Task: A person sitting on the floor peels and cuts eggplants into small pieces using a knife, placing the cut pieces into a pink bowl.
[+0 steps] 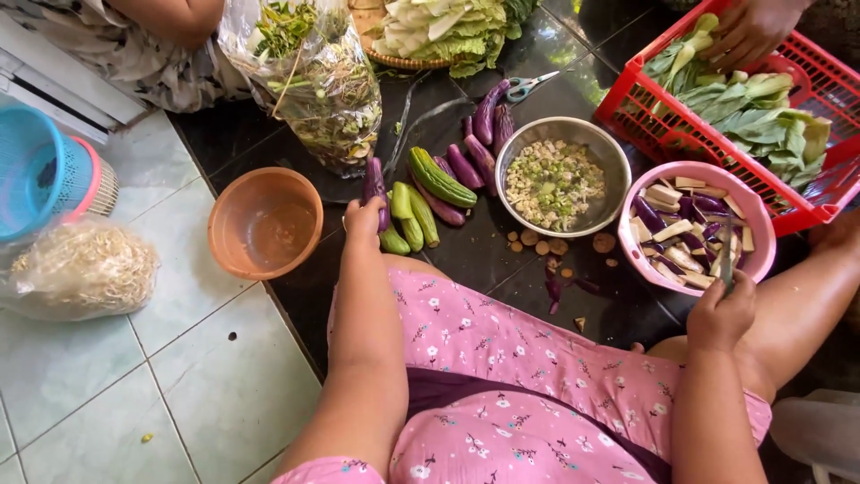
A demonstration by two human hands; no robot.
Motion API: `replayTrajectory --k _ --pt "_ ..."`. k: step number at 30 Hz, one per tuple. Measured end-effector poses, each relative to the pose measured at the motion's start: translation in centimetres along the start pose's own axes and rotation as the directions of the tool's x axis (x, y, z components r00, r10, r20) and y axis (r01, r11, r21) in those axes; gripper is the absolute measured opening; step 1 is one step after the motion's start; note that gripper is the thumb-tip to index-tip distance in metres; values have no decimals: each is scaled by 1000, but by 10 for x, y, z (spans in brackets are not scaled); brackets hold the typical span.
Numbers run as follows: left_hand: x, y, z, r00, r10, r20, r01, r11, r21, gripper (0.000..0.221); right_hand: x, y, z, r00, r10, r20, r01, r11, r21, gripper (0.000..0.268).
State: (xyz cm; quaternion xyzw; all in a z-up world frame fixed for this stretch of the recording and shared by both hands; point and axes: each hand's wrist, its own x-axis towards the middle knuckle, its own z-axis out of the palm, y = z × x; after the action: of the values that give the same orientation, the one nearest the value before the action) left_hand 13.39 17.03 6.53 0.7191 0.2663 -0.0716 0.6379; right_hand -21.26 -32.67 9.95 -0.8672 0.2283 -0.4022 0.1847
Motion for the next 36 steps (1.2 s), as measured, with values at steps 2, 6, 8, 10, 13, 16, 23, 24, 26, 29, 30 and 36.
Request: replayTrajectory --k 2,6,8,10,13,16,23,24,26,29,30,36 --pt "-9 4 -3 994 109 26 -104 983 -149 40 -1 7 6 1000 26 11 -25 999 -33 30" --pt "-43 7 11 790 267 552 118 817 -564 51 0 7 10 999 39 9 -39 998 55 33" --pt "-74 13 33 701 268 661 205 812 -547 55 5 9 12 995 89 37 -90 996 27 32" --pt "-116 13 51 662 134 737 103 959 -266 55 -1 8 11 998 55 19 -57 992 114 38" --pt "-118 -53 108 742 15 670 -352 860 371 66 -17 13 28 995 100 30 -100 995 -1 28" --pt "-64 -117 135 781 18 625 -522 567 636 69 -28 -25 31 958 68 280 -80 996 30 26" --pt "-63 -108 135 742 -15 671 -594 449 667 75 -58 -49 65 656 210 725 -356 933 52 32" --pt "-69 -111 137 698 -32 715 -638 425 642 77 -60 -52 69 610 223 760 -354 935 10 32" --pt "-78 -114 143 650 -53 758 -681 400 613 78 -66 -61 78 562 240 792 -353 935 -33 32" --pt "-95 -111 150 592 -40 805 -725 410 554 75 -79 -79 87 447 215 868 -196 971 -140 35" --pt "-101 -105 150 594 -33 804 -729 400 555 71 -85 -84 90 405 230 885 -126 973 -196 36" --pt "-109 -91 146 617 -92 782 -708 370 602 73 -110 -105 100 450 148 881 34 982 -183 29"
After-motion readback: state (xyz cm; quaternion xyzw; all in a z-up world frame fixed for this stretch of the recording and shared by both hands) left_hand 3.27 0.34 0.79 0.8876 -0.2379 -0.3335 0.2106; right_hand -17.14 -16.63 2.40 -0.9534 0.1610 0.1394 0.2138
